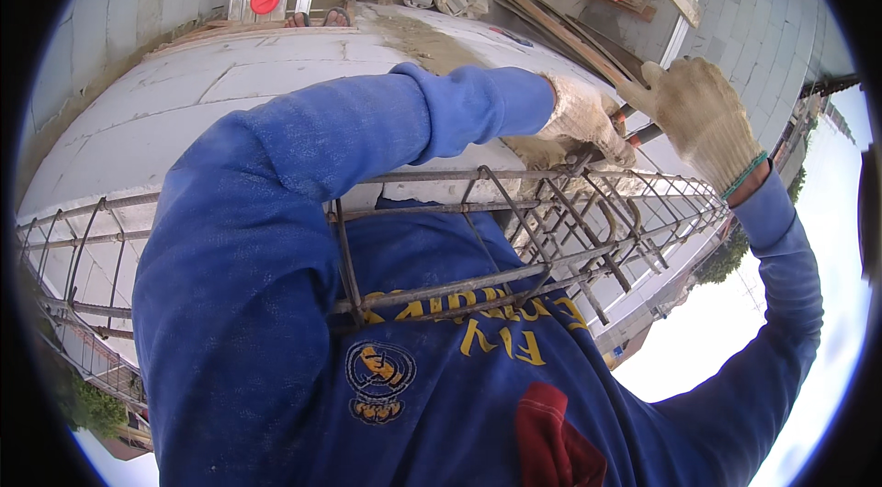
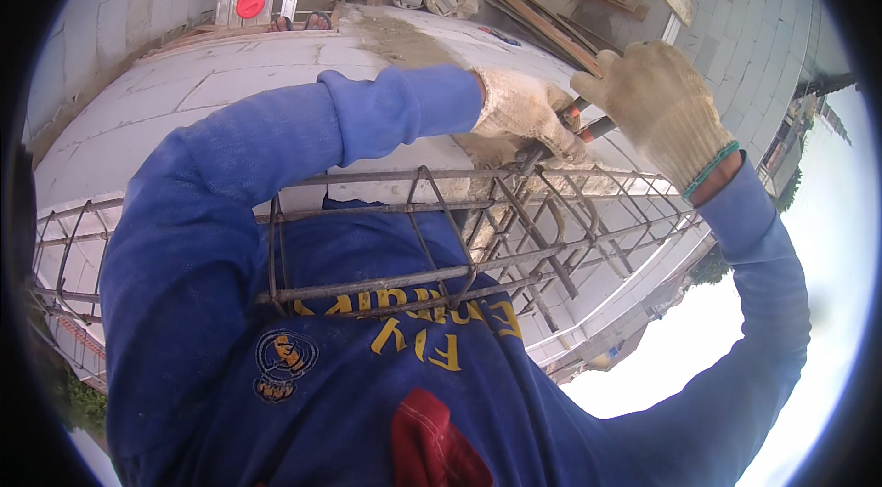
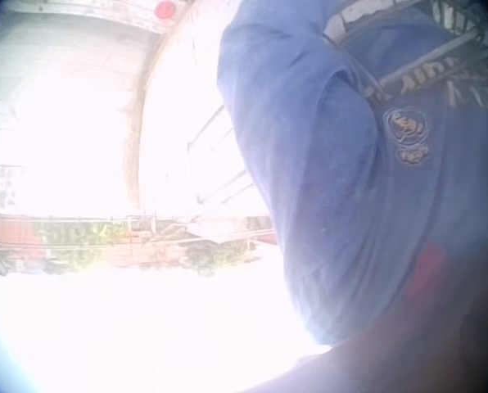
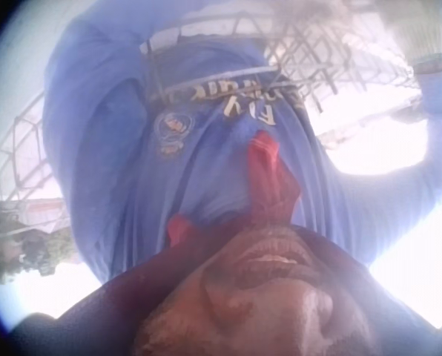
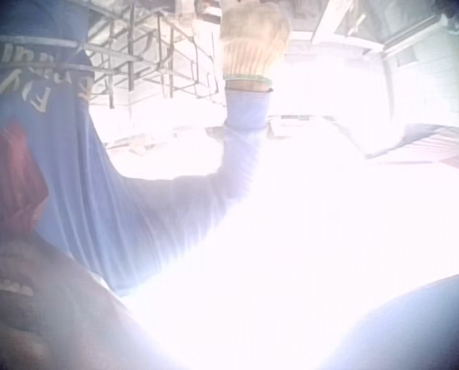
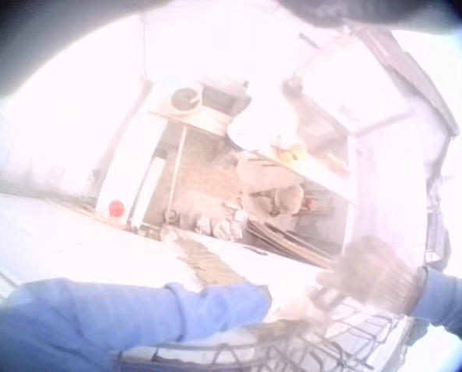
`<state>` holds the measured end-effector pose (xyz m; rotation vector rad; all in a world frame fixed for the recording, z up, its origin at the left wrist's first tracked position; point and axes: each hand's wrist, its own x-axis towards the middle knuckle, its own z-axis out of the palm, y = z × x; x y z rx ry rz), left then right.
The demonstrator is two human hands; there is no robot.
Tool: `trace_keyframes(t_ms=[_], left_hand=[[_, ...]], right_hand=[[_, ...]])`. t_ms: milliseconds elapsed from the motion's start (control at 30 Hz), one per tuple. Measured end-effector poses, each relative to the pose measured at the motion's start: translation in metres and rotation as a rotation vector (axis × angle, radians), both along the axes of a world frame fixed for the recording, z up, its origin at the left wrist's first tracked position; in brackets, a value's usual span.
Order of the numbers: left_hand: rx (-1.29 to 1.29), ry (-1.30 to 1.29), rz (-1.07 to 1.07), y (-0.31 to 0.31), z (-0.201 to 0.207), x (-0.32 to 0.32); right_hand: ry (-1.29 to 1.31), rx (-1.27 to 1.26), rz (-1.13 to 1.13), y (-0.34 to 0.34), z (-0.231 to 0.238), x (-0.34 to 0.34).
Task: The person is assembling a rebar cage on a construction site. They use pliers to bend and twist wire ties, securing the intersections of the metal rods. The person works methodically along the length of the cage, ensuring each joint is fastened.
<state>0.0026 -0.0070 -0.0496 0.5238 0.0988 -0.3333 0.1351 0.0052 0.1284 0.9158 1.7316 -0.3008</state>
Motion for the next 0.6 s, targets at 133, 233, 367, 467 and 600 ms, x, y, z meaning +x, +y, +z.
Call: trace_keyframes(t_ms=[133,233,367,467,600], left_hand=[[-0.16,0.079,-0.016,-0.005,-0.012,-0.012],[-0.105,0.084,-0.134,0.0,-0.021,-0.016],[0.108,-0.115,0.026,0.007,-0.04,-0.019],[0.165,-0.041,-0.014,0.009,-0.039,-0.013],[0.495,-0.007,-0.1,0.035,-0.001,-0.023]], right_hand=[[0.033,-0.089,0.102,0.019,-0.018,-0.003],[0.035,-0.169,0.074,0.023,-0.029,0.002],[-0.042,-0.223,0.015,0.021,-0.034,0.002],[-0.098,-0.284,0.068,0.032,-0.028,-0.008],[-0.05,-0.097,0.046,0.017,-0.018,-0.009]])
